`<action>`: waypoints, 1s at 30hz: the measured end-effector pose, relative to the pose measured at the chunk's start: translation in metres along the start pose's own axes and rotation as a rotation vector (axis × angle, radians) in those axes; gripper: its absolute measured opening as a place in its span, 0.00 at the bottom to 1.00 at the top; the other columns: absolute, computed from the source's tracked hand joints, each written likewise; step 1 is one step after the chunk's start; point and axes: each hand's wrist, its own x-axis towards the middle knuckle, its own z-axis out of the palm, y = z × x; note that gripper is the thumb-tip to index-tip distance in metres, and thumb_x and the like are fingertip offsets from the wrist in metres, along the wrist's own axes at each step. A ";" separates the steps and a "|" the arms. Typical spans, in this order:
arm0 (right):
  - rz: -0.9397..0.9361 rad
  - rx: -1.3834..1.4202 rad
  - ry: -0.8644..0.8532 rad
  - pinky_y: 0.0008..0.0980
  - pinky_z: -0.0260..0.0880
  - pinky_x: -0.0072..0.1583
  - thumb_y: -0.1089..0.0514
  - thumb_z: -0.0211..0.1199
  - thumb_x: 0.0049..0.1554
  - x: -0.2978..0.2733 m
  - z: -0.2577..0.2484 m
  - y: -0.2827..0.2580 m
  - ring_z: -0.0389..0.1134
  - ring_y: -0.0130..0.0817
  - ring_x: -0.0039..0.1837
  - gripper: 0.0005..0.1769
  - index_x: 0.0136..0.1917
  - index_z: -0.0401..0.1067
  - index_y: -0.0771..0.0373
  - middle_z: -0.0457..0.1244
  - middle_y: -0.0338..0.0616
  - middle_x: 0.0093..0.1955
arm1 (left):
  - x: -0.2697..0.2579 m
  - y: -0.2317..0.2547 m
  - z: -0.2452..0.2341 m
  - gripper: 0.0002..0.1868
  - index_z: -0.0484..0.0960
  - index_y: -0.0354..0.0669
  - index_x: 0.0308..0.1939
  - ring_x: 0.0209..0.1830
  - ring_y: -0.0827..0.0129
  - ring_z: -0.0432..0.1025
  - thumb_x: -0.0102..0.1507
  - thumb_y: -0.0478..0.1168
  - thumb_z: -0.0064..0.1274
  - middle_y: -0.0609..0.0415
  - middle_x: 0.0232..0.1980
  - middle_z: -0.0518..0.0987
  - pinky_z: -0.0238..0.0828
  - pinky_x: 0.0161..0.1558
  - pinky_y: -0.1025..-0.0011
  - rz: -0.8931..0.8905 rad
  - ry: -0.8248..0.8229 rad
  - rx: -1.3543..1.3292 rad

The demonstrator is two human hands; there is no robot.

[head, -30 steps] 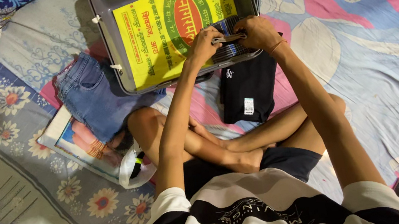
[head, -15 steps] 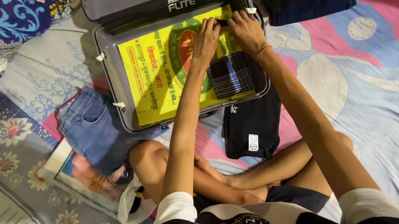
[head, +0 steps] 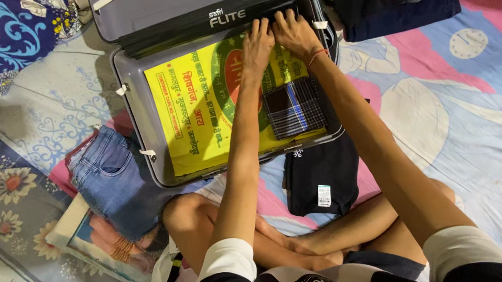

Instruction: The person sits on a bed and packs a suitcase. They fold a black t-shirt and place it on the bed, then open a grey suitcase and place a folded checkered cloth inside. They then fold a black belt and place it in the suitcase, followed by a black pouch. Finally, they unfold and refold the black t-shirt before placing it into the suitcase.

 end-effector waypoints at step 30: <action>0.208 0.353 -0.196 0.58 0.46 0.76 0.54 0.59 0.57 -0.049 -0.062 -0.034 0.48 0.53 0.82 0.36 0.77 0.62 0.66 0.49 0.57 0.83 | -0.040 0.047 -0.017 0.37 0.52 0.35 0.80 0.83 0.55 0.44 0.68 0.36 0.46 0.45 0.83 0.50 0.38 0.79 0.48 -0.149 -0.437 0.232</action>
